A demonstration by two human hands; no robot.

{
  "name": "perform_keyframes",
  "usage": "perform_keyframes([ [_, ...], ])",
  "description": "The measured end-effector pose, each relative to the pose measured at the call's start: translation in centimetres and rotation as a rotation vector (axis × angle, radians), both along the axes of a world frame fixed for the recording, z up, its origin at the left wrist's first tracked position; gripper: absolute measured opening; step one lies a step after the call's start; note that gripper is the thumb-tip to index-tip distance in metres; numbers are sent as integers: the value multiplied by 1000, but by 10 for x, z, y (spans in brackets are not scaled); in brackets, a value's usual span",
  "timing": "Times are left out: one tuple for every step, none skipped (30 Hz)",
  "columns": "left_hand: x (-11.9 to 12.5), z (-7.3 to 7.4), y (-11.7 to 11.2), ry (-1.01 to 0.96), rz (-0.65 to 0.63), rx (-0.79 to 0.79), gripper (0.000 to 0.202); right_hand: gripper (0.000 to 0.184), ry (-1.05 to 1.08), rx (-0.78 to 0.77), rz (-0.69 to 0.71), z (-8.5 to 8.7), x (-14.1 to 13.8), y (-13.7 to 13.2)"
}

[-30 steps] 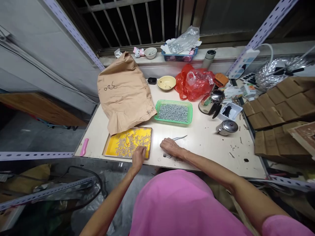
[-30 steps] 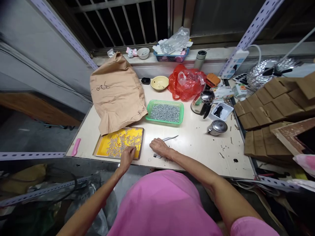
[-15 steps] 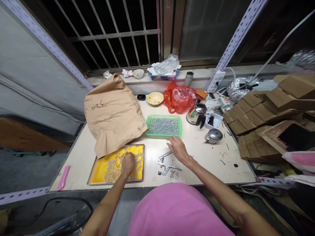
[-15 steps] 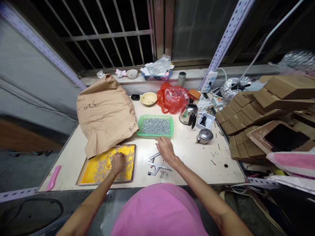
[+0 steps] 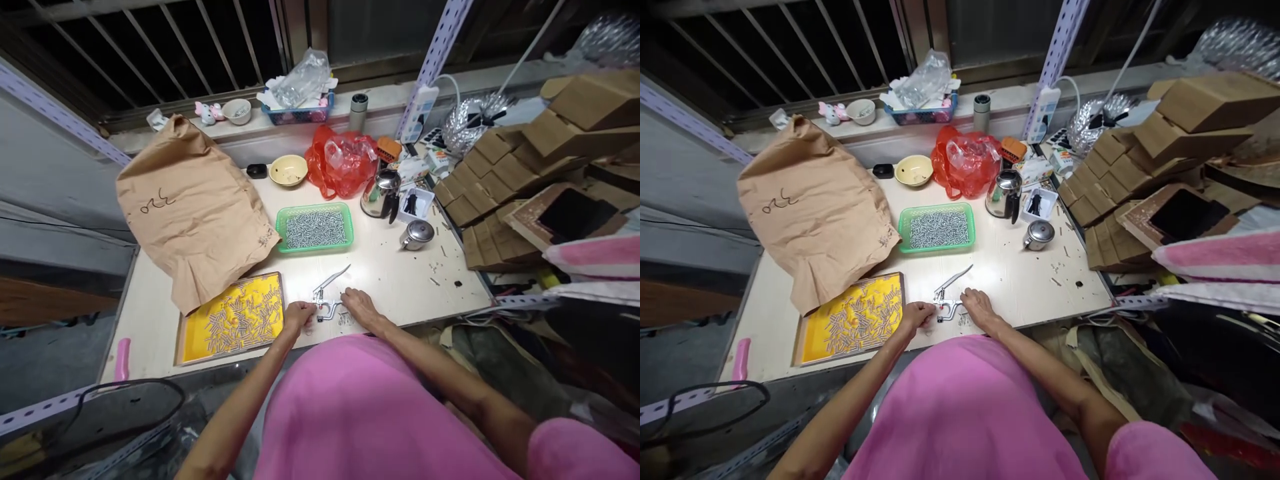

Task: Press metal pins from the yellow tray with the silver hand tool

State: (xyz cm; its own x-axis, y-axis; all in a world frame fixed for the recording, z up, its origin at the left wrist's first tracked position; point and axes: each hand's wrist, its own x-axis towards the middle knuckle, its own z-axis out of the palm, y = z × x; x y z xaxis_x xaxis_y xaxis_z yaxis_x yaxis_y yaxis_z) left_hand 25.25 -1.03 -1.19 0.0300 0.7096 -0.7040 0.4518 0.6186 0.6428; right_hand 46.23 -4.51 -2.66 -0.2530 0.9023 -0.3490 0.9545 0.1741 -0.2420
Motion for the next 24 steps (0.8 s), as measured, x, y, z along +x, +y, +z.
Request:
perform_keyframes([
  [6, -4, -4, 0, 4, -20, 20, 24, -12, -1, -3, 0, 2, 2],
  [11, -7, -6, 3, 5, -34, 20, 24, -22, -4, -5, 1, 5, 4],
  [14, -10, -7, 4, 3, -44, 19, 25, -31, -8, -5, 1, 7, 6],
  [16, -12, -8, 4, 1, -56, 19, 25, -35, -9, -3, 2, 8, 7],
  [18, -13, -8, 3, 0, -71, 18, 25, -37, -10, -1, 2, 10, 8],
  [20, -14, -8, 3, 3, -85, 19, 25, -34, -11, 1, 2, 11, 8],
  [22, -14, -8, 5, 5, -96, 20, 25, -29, -10, 0, 2, 11, 8],
  [24, -14, -7, 11, 9, -98, 21, 25, -23, -7, -4, 3, 11, 8],
  [26, -13, -7, 19, 11, -96, 23, 25, -18, -5, -11, 3, 11, 7],
  [28, -12, -7, 29, 11, -89, 24, 25, -14, -3, -20, 3, 11, 7],
  [30, -11, -7, 43, 10, -81, 25, 25, -10, -2, -28, 4, 11, 6],
  [31, -10, -8, 60, 5, -76, 25, 25, -7, 2, -34, 4, 10, 6],
  [32, -9, -8, 78, -1, -76, 24, 25, -5, 7, -37, 5, 10, 5],
  [33, -8, -8, 97, -10, -79, 22, 25, -2, 14, -38, 5, 11, 5],
  [33, -8, -8, 117, -21, -83, 21, 24, 0, 22, -37, 5, 11, 4],
  [33, -7, -7, 135, -36, -86, 20, 24, 3, 28, -37, 6, 11, 4],
  [33, -8, -6, 153, -55, -89, 20, 24, 3, 32, -39, 5, 11, 4],
  [33, -8, -4, 171, -81, -92, 21, 23, 4, 33, -42, 5, 12, 3],
  [33, -9, -2, 188, -110, -96, 22, 23, 5, 34, -45, 4, 12, 3],
  [34, -9, 0, 204, -141, -102, 24, 23, 7, 35, -48, 4, 12, 2],
  [34, -10, 3, 222, -172, -113, 26, 24, 10, 35, -50, 3, 11, 2],
  [34, -11, 5, 241, -199, -124, 26, 24, 13, 35, -53, 2, 11, 1],
  [34, -11, 7, 257, -220, -134, 26, 25, 17, 31, -55, 2, 10, 1],
  [35, -11, 8, 269, -234, -140, 25, 24, 22, 23, -58, 2, 10, 1],
])
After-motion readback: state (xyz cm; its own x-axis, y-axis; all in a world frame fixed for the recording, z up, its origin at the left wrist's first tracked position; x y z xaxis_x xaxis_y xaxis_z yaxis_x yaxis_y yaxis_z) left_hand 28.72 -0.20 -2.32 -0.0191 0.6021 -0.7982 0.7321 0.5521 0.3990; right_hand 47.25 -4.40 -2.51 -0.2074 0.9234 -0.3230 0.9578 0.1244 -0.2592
